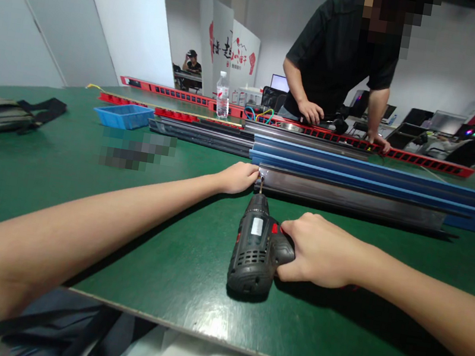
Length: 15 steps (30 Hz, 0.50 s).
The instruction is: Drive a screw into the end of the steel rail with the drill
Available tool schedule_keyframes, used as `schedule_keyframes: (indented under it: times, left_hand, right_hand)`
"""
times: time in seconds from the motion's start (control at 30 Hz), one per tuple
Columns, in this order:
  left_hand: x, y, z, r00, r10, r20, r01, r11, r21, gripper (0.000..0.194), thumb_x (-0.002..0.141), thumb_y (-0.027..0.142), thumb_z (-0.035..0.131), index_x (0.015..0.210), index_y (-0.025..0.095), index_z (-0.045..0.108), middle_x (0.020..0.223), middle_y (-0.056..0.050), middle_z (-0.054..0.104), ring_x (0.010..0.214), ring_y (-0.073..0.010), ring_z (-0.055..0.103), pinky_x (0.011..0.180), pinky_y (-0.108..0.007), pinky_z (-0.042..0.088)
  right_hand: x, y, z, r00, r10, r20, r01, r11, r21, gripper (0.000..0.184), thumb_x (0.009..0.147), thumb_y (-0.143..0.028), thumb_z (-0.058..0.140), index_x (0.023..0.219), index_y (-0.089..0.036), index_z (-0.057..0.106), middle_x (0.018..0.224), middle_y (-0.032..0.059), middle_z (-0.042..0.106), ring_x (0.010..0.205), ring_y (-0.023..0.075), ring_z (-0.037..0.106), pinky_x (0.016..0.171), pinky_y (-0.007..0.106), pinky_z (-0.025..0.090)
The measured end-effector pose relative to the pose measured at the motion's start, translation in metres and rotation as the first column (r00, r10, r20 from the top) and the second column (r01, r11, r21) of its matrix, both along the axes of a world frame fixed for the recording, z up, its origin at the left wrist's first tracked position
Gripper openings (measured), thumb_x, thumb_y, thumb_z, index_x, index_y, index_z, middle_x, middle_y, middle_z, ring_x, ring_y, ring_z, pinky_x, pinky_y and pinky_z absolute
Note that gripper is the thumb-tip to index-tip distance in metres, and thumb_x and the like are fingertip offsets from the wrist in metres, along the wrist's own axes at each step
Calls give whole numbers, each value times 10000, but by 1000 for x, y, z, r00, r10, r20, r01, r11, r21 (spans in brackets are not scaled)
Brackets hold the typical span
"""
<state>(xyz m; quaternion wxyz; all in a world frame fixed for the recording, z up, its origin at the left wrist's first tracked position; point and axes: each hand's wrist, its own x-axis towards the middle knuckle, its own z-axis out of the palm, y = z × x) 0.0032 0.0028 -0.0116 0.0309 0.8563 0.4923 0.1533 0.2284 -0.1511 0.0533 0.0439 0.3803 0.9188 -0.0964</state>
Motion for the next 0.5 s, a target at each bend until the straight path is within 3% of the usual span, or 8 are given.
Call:
schedule_keyframes:
  times: [0.5]
  left_hand:
    - [0, 0, 0, 1000, 2, -9, -2, 1000, 1, 426, 981, 274, 307, 965, 134, 710, 1102, -121, 749, 1023, -229, 694, 925, -287, 510]
  right_hand:
    - [-1, 0, 0, 999, -11, 30, 10, 1000, 13, 243, 717, -446, 654, 707, -203, 648, 655, 53, 673, 567, 190, 584, 517, 288, 336]
